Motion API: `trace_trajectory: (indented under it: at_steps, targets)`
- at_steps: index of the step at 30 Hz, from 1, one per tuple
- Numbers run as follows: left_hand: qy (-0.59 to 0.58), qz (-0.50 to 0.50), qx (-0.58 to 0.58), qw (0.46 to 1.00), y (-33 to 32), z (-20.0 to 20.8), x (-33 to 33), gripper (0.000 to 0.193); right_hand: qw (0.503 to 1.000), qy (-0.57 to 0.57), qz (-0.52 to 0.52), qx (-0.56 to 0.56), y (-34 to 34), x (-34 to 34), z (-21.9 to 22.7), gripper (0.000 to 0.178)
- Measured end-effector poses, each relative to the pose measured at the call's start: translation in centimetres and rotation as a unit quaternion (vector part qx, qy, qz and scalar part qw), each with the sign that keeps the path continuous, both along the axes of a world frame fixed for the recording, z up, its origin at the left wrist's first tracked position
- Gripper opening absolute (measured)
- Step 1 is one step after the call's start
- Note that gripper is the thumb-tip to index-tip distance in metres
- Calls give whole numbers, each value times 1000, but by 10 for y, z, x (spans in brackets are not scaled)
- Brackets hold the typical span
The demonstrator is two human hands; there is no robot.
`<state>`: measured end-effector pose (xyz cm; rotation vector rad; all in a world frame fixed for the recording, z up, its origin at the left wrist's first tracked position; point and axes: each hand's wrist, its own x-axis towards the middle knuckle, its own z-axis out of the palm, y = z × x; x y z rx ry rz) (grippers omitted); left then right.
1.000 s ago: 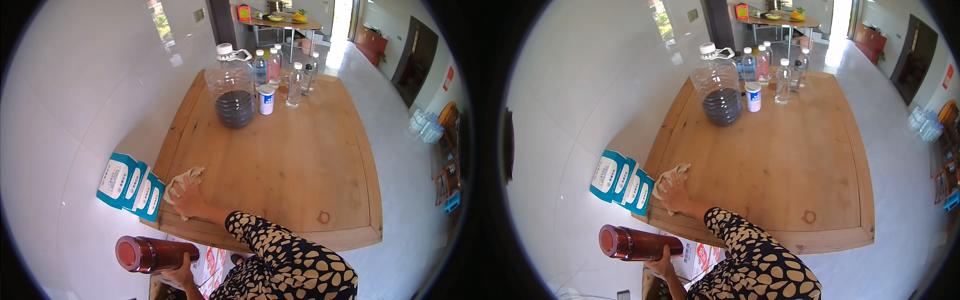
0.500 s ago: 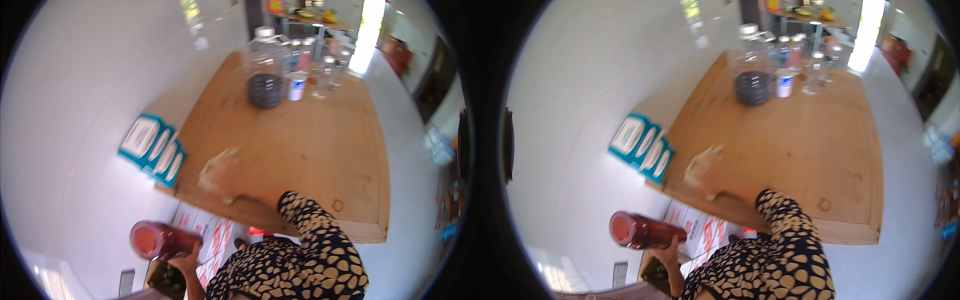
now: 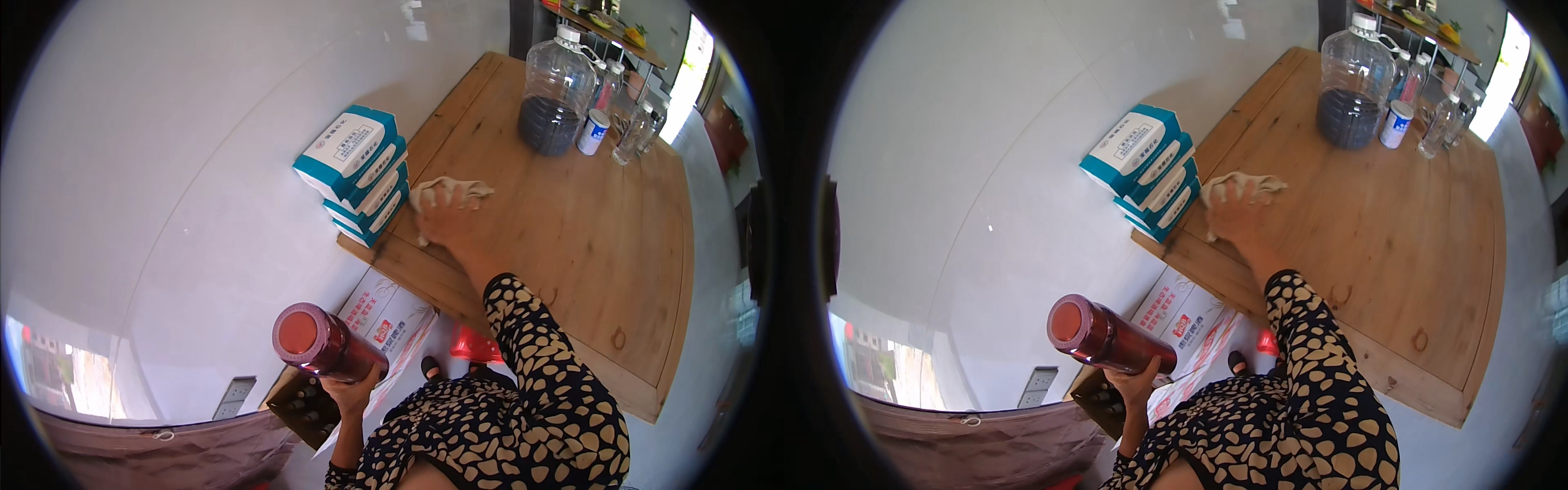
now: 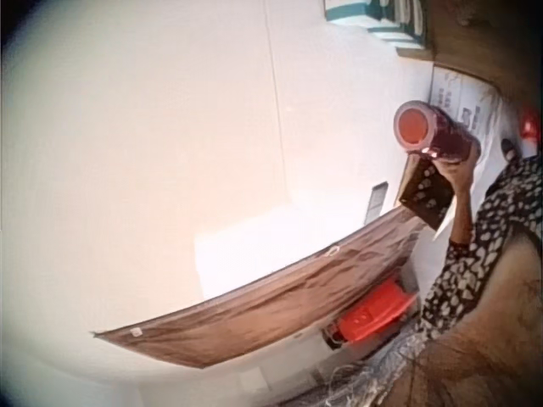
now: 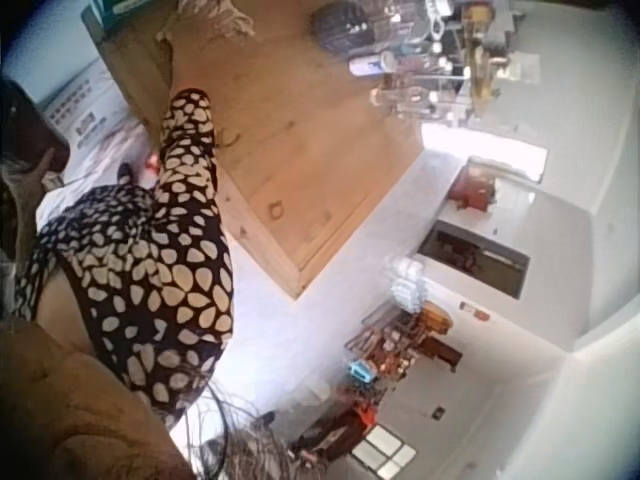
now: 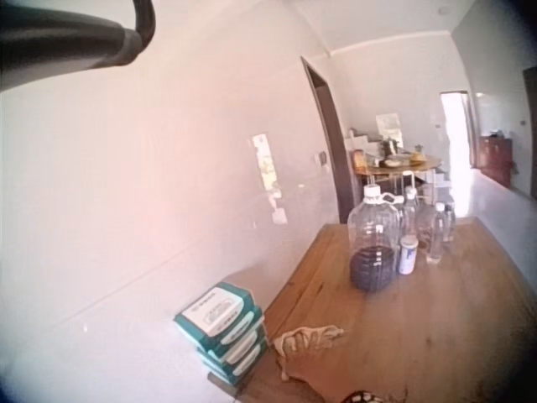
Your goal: The person wipes a wooden table surface with a cloth, then picks up and wipes a red thermos and several small boxes before placing them back on the table. The person continues to wipe the table surface around the items.
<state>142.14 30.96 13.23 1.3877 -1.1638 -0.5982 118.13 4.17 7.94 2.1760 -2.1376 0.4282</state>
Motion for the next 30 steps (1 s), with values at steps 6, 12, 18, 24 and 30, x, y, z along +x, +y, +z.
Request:
trace_trajectory:
  at_steps: [6,12,18,24,30]
  targets:
    - [-10,-51,8,999,-16,-5,3,75,995,-31,69,-67,63,54,-16,54]
    - [82,-94,-1,992,-27,-13,-12,81,975,-31,180,-123,148,23,6,52]
    - [76,-133,8,988,-31,-9,-38,84,989,23,127,-75,232,-55,28,56]
    - [65,-173,10,983,-27,11,-81,87,997,15,71,-35,322,-125,40,55]
    - [97,-200,18,975,-14,17,-140,85,999,10,-11,30,427,-203,38,63]
